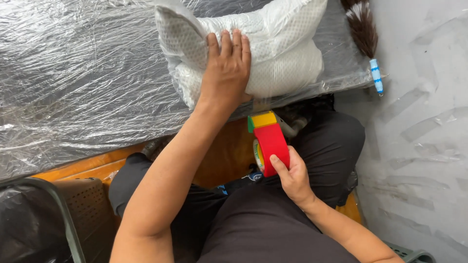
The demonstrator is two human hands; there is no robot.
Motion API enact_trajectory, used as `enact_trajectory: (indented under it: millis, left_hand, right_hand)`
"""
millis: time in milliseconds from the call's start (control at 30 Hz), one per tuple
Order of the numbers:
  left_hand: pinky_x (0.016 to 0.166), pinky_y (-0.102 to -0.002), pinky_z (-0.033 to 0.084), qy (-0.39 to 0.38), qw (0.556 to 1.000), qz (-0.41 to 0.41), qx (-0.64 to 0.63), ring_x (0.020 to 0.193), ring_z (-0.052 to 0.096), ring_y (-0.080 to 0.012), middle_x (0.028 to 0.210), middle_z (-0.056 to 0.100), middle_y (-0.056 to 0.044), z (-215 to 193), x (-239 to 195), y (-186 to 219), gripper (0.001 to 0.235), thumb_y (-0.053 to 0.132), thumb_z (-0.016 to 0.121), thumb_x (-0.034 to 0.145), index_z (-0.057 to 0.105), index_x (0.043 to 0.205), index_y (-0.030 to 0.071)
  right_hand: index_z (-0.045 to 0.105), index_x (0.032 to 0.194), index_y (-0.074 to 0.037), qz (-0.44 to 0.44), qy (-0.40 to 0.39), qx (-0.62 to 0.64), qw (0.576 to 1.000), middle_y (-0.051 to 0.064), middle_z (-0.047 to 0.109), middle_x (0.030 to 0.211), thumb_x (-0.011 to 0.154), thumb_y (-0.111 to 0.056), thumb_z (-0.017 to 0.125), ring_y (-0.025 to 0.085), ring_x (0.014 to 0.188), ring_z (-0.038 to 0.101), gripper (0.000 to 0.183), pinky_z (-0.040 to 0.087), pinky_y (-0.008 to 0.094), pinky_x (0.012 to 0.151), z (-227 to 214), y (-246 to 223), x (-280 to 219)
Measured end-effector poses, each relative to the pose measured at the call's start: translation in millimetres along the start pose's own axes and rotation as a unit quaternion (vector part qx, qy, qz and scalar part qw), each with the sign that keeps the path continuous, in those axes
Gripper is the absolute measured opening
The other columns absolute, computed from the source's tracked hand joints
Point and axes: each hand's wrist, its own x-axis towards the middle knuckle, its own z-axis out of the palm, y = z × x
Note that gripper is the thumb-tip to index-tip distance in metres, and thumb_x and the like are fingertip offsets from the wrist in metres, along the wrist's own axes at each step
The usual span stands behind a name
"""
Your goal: The person ties a plastic bag containing a white item, rolls it into a cylindrical shape, and secures it with tape using a handheld dispenser. The person then places the wrapped package on the table.
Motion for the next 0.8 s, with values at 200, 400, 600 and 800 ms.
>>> enact_trajectory:
  millis: [200, 400, 600, 800]
  left_hand:
    - [0.113, -0.068, 0.034, 0.075, 0.995, 0.046, 0.045, 0.138, 0.042, -0.0538, 0.153, 0.045, -0.034, -11.7, -32.8, 14.3, 0.052, 0.014, 0.033, 0.109, 0.046, 0.154, -0.008]
    - [0.117, -0.068, 0.030, 0.061, 0.993, 0.072, 0.074, 0.144, 0.034, -0.0535, 0.159, 0.038, -0.034, -26.3, -48.6, 17.3, 0.057, 0.020, 0.031, 0.109, 0.041, 0.158, -0.008]
    - [0.126, -0.065, 0.007, 0.007, 0.997, 0.046, 0.057, 0.155, 0.018, -0.0466, 0.168, 0.023, -0.029, -38.8, -59.0, 26.7, 0.113, 0.086, 0.035, 0.092, 0.035, 0.165, -0.002]
    - [0.116, -0.079, 0.017, 0.082, 0.996, 0.036, 0.027, 0.148, 0.022, -0.0593, 0.158, 0.029, -0.042, -16.2, -58.6, 43.9, 0.132, 0.081, 0.075, 0.073, 0.034, 0.153, -0.016]
  right_hand:
    - [0.059, 0.116, 0.002, 0.053, -0.012, 0.031, 0.998, 0.019, 0.074, 0.094, 0.095, -0.027, 0.064, 0.027, 0.073, 0.078, 0.036, 0.066, 0.034, 0.066, -1.1, 16.4, -0.8]
    - [0.063, 0.114, 0.001, 0.070, -0.017, 0.027, 0.997, 0.017, 0.075, 0.092, 0.095, -0.027, 0.064, 0.023, 0.073, 0.075, 0.034, 0.064, 0.033, 0.067, -1.7, 12.0, 3.0]
    - [0.064, 0.109, 0.002, 0.108, -0.016, 0.045, 0.993, 0.019, 0.074, 0.081, 0.094, -0.025, 0.065, 0.025, 0.065, 0.073, 0.031, 0.062, 0.033, 0.062, -0.3, 8.9, 3.5]
    - [0.071, 0.095, -0.004, 0.031, 0.008, 0.058, 0.998, 0.004, 0.070, 0.077, 0.099, -0.017, 0.069, 0.011, 0.074, 0.063, 0.014, 0.057, 0.030, 0.073, 10.9, -3.7, 1.4]
